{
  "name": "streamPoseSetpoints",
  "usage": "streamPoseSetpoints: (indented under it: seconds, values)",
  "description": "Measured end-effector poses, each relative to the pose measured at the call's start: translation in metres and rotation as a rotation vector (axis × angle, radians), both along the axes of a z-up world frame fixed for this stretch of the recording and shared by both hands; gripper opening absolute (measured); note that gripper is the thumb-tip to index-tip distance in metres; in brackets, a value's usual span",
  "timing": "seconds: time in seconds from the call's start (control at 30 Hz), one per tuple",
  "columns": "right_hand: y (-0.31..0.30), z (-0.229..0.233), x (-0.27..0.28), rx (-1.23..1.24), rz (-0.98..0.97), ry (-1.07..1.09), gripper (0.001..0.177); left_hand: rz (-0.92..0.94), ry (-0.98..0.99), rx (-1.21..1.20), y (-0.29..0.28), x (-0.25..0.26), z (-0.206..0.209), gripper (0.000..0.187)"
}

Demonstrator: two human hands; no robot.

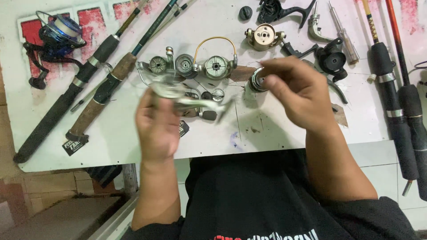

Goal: The recorder is disassembling, maintaining, and reassembling various fishing reels on a workbench.

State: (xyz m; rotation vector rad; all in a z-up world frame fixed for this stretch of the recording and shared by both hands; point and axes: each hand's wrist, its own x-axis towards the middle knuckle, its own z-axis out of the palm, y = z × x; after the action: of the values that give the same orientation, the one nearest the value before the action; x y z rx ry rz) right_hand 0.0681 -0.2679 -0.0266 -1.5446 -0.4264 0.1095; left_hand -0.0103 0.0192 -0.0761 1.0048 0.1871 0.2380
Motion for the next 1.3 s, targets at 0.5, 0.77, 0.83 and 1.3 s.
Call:
streamPoseSetpoints:
  seconds: [0.5,0.77,0.83,1.3]
  values:
    - [0.056,-0.027,-0.015,-0.837,-0.153,-0.713,0.016,0.077,0.015,-0.280,0.004,-0.001,0.027,0.043]
    - [0.019,-0.014,-0.004,-0.880,-0.131,-0.523,0.054,0.043,0.068,-0.155,-0.007,-0.007,0.015,0.045]
    - [0.015,-0.014,-0.005,-0.906,-0.067,-0.404,0.061,0.020,0.075,-0.134,-0.016,-0.005,0.016,0.047]
    - [-0.003,-0.009,-0.006,0.197,-0.146,0.144,0.054,-0.136,-0.039,0.021,-0.049,-0.006,0.027,0.057]
